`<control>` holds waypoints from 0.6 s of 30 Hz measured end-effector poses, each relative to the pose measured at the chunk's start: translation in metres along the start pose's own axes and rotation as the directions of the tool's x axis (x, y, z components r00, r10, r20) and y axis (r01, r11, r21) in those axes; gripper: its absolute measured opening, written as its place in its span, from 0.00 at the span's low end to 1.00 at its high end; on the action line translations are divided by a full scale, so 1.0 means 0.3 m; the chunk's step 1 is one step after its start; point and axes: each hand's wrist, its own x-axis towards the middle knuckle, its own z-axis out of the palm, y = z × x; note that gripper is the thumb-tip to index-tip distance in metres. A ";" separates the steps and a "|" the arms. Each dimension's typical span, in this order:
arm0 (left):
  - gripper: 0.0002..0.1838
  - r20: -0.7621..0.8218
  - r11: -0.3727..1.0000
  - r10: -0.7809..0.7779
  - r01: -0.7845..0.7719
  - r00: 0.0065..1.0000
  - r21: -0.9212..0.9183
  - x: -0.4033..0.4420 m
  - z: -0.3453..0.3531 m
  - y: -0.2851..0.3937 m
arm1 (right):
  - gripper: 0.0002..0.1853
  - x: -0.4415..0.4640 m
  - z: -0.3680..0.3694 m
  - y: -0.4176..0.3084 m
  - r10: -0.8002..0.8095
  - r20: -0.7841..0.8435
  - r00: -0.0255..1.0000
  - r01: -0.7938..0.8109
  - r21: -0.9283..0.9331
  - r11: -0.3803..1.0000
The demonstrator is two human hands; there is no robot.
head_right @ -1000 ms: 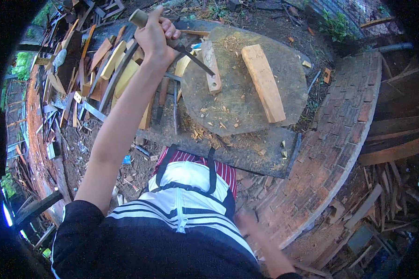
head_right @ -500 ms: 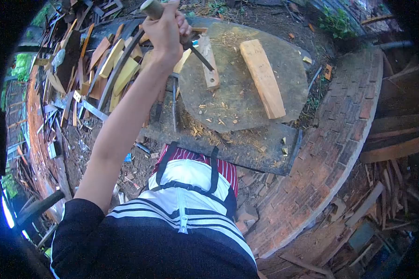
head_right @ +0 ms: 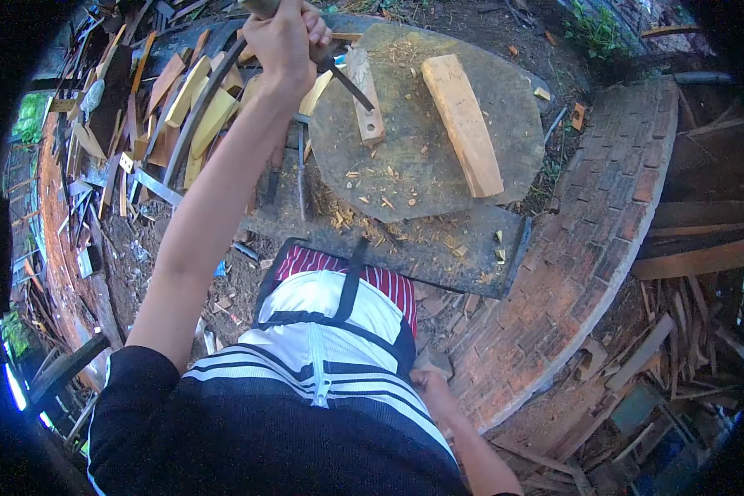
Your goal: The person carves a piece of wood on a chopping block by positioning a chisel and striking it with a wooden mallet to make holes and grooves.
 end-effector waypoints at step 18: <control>0.13 0.091 0.990 0.046 -0.057 0.995 0.132 -0.044 0.045 0.005 | 0.29 0.633 -0.163 -1.046 -0.851 -0.376 0.365 0.458 -0.724 0.516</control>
